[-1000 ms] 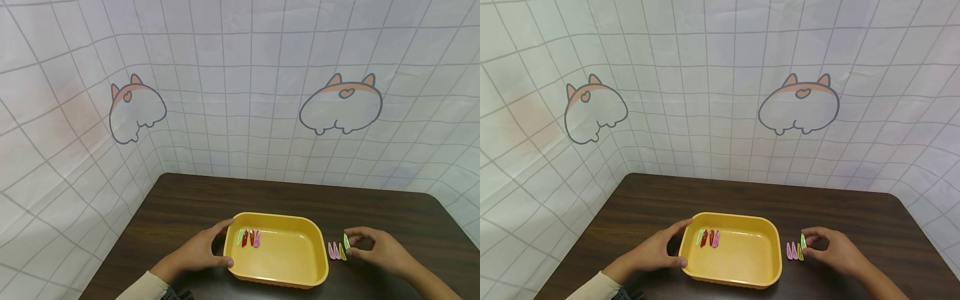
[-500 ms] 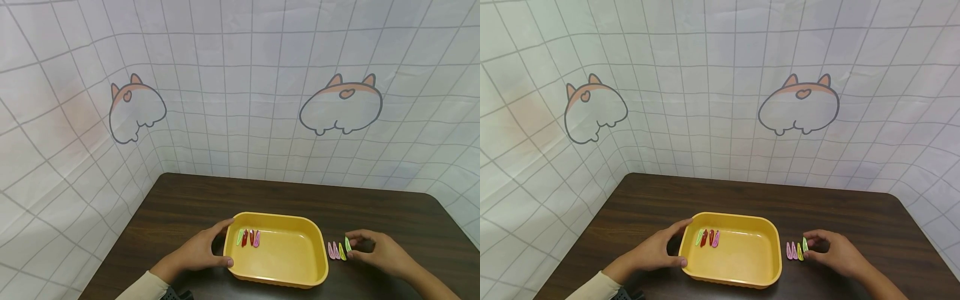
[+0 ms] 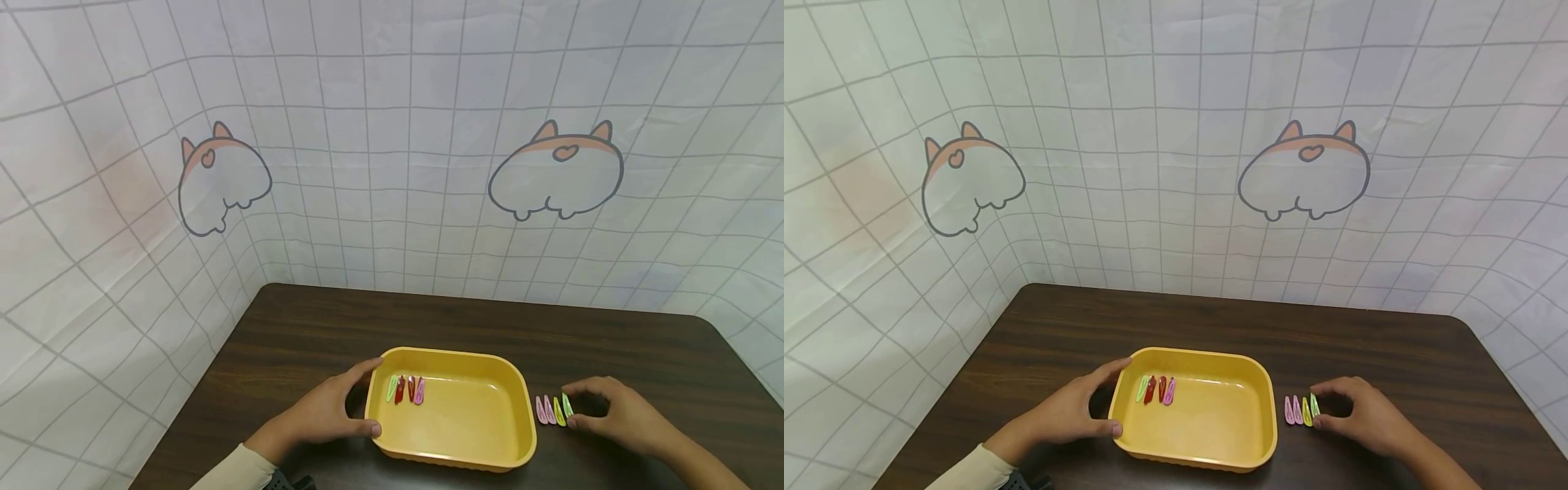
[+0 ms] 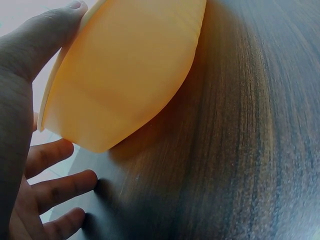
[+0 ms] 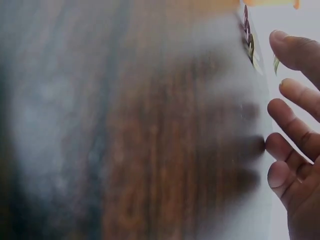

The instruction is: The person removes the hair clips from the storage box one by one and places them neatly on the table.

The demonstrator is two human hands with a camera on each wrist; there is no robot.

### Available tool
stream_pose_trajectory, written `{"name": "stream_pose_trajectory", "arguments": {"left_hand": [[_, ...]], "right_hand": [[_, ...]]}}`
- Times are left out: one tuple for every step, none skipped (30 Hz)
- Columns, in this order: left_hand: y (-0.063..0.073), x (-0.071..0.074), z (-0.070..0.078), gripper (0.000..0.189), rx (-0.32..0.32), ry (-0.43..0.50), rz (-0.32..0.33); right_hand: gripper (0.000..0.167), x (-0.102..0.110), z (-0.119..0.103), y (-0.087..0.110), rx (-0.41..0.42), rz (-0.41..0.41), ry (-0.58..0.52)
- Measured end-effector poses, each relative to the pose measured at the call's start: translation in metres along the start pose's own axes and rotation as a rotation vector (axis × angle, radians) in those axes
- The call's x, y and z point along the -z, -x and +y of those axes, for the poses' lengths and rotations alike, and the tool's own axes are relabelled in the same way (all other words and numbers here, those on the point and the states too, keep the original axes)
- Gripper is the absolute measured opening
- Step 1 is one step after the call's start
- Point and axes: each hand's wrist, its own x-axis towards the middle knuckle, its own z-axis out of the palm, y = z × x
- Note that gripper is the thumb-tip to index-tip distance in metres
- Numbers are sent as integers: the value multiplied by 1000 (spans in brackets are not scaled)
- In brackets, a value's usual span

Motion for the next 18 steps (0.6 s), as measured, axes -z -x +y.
{"name": "stream_pose_trajectory", "arguments": {"left_hand": [[0,0,0,99,-1,1,0],[0,0,0,99,-4,4,0],[0,0,0,99,-5,6,0],[0,0,0,99,-7,8,0],[0,0,0,99,-10,10,0],[0,0,0,99,-10,10,0],[0,0,0,99,-9,10,0],[0,0,0,99,-8,9,0],[0,0,0,99,-5,9,-1],[0,0,0,99,-3,8,0],[0,0,0,99,-1,6,0],[0,0,0,99,2,5,-1],[0,0,0,99,3,3,-1],[0,0,0,99,5,2,-1],[0,0,0,99,5,1,-1],[0,0,0,99,5,0,-2],[0,0,0,99,5,-1,-2],[0,0,1,99,5,-2,-2]], "right_hand": [[53,0,0,0,2,0,1],[53,0,0,0,4,1,4],[53,0,0,0,8,3,9],[53,0,0,0,9,7,11],[53,-1,0,0,9,9,14],[53,-1,0,0,8,10,16],[52,-1,0,0,7,11,18],[52,-1,0,0,5,10,21],[52,-1,0,0,2,8,22],[52,-2,0,0,2,6,21],[52,-2,1,0,0,1,22],[52,-2,1,0,1,-3,22],[52,-2,2,-1,3,-5,24],[52,-2,2,-1,5,-7,25],[52,-1,2,-1,7,-9,26],[52,-1,3,-1,9,-7,28],[52,-1,3,-1,9,-9,31],[52,-2,2,-1,10,-10,33]]}}
